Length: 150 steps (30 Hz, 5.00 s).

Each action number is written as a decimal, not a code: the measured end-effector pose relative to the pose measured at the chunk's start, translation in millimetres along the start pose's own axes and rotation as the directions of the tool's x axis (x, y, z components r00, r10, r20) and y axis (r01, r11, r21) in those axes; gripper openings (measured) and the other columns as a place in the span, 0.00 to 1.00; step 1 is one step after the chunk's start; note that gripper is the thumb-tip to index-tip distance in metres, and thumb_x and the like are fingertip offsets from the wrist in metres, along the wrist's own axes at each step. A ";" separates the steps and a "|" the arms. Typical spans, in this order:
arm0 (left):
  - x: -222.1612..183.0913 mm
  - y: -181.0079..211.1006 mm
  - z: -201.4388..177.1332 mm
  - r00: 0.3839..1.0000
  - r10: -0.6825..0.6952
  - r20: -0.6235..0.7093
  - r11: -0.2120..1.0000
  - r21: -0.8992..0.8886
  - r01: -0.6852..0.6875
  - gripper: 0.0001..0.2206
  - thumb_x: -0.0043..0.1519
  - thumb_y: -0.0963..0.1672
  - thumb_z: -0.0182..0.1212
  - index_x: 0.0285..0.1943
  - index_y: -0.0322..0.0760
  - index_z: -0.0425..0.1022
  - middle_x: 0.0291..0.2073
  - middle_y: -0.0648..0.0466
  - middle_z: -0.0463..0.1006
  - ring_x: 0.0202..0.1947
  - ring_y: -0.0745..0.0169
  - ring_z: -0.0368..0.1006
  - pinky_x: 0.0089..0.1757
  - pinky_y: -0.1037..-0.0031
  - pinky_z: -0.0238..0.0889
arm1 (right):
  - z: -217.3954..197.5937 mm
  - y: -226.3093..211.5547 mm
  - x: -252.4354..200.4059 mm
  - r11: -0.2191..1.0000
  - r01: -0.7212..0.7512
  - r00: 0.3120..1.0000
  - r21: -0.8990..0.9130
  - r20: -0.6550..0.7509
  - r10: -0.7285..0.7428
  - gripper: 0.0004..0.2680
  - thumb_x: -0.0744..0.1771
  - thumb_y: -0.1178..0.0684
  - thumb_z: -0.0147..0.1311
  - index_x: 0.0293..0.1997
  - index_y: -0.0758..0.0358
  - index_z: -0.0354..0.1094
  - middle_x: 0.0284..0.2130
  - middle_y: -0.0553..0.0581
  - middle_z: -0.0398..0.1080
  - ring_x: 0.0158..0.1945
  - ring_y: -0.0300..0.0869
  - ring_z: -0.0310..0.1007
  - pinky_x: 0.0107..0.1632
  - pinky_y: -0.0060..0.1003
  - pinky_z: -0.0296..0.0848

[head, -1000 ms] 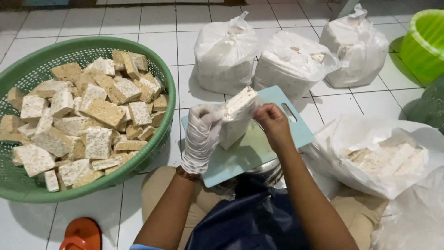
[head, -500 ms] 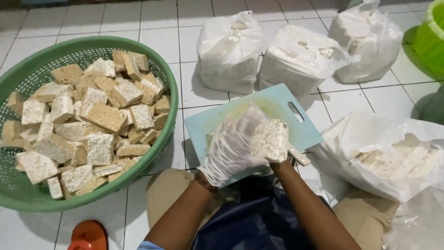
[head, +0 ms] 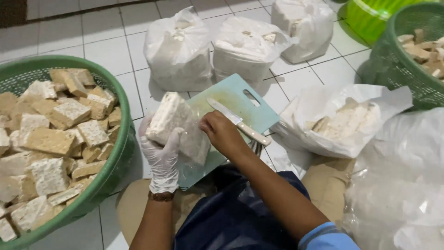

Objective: Cutting large blocks of tempeh into smaller rectangular pieces using a knife on a cutting board.

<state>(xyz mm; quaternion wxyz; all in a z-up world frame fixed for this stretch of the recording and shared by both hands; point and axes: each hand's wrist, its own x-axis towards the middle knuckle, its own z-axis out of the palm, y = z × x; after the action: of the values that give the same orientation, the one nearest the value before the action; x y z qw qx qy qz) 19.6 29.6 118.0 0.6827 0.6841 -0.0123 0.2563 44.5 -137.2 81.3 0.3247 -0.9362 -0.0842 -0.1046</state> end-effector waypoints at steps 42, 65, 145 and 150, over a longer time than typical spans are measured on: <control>-23.2 -116.2 14.9 0.489 -0.809 0.327 0.021 -0.814 0.580 0.23 0.58 0.40 0.56 0.64 0.34 0.60 0.62 0.40 0.63 0.62 0.38 0.60 0.55 0.46 0.61 | -81.7 100.8 -72.1 0.881 -0.101 0.984 -0.463 0.085 0.157 0.23 0.64 0.38 0.52 0.64 0.52 0.57 0.55 0.70 0.61 0.55 0.62 0.67 0.52 0.55 0.67; -11.1 -68.7 -20.2 0.742 -0.497 0.451 0.499 0.847 -0.181 0.55 0.39 0.57 0.72 0.75 0.47 0.41 0.67 0.45 0.45 0.68 0.42 0.41 0.60 0.55 0.52 | -58.3 -43.6 -107.1 0.908 -0.321 0.884 -0.271 0.258 0.390 0.21 0.67 0.54 0.34 0.71 0.56 0.41 0.44 0.70 0.66 0.43 0.64 0.71 0.39 0.57 0.72; 5.7 -95.3 -19.8 0.689 -0.537 0.487 0.548 0.822 -0.154 0.47 0.47 0.57 0.65 0.75 0.44 0.43 0.66 0.45 0.56 0.70 0.46 0.44 0.64 0.55 0.30 | -51.0 -63.2 -91.4 0.895 -0.361 0.785 -0.261 0.434 0.443 0.23 0.67 0.49 0.35 0.72 0.42 0.35 0.49 0.71 0.67 0.51 0.65 0.68 0.50 0.58 0.67; 5.5 -99.5 -23.3 0.700 -0.528 0.480 0.529 0.831 -0.171 0.46 0.47 0.58 0.62 0.74 0.47 0.45 0.65 0.48 0.58 0.69 0.50 0.46 0.65 0.54 0.31 | -29.4 -56.7 -88.0 0.926 -0.274 0.812 -0.258 0.454 0.367 0.22 0.68 0.50 0.33 0.73 0.42 0.34 0.47 0.66 0.70 0.47 0.61 0.71 0.45 0.54 0.71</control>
<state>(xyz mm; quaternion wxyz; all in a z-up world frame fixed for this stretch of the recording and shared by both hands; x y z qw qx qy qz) 53.1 60.1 26.2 0.2423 0.9604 -0.0646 -0.1214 -57.3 -119.6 115.2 0.2190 -0.9574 0.0051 0.1879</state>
